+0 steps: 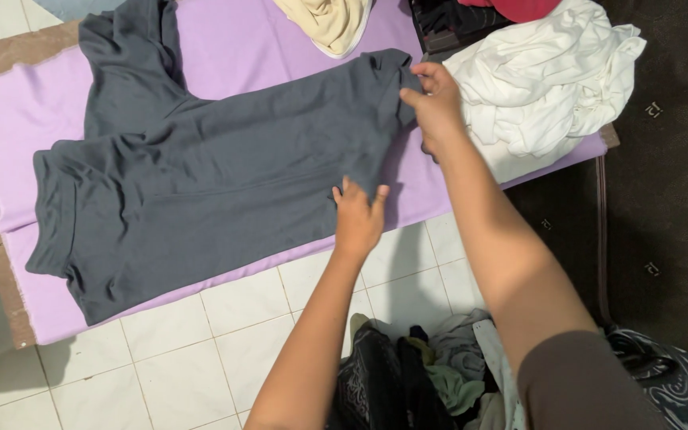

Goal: The person places a folded shirt into a wardrobe, then lays another shirt onto a flat surface, folds it by hand, and puts it inside the wardrobe.

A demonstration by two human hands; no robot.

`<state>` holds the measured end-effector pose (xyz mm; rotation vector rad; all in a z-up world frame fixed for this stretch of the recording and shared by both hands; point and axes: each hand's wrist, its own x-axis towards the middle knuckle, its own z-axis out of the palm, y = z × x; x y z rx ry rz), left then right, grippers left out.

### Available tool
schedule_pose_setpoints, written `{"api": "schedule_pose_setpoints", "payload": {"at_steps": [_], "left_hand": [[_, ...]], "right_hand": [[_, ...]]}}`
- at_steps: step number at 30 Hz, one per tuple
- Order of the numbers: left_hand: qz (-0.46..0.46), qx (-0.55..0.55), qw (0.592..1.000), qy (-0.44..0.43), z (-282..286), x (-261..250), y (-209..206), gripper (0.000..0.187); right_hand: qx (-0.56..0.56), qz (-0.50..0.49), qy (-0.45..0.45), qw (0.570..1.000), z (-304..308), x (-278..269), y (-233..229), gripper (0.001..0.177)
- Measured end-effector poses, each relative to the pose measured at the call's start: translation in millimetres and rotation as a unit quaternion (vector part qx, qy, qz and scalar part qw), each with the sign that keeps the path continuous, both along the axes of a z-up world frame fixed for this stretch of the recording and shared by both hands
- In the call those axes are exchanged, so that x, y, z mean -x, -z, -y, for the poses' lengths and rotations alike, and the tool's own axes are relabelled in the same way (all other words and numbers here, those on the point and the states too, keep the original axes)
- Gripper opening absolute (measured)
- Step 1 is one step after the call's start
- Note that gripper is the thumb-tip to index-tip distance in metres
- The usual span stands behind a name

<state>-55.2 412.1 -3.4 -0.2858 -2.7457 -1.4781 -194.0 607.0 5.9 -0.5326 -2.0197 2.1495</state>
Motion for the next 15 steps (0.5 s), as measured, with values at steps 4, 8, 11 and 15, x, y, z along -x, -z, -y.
{"api": "schedule_pose_setpoints", "payload": {"at_steps": [4,8,11,15], "left_hand": [[0.006,0.149,0.986,0.069,-19.5,-3.8,-23.3,0.041],[-0.061,0.127,0.984,0.108,-21.6,-11.7,-37.2,0.059],[-0.082,0.111,0.984,0.113,-12.3,-17.7,-25.6,0.038],[-0.123,0.146,0.982,-0.011,33.2,-11.7,2.3,0.035]], "right_hand": [[-0.070,-0.058,0.025,0.996,-24.0,-13.5,-2.9,0.040],[-0.204,-0.087,-0.024,0.975,-18.7,-41.4,-14.4,0.026],[-0.324,-0.040,-0.057,0.943,-5.1,-68.4,-29.2,0.021],[-0.518,-0.156,-0.202,0.816,11.7,-95.4,-34.1,0.046]]}}
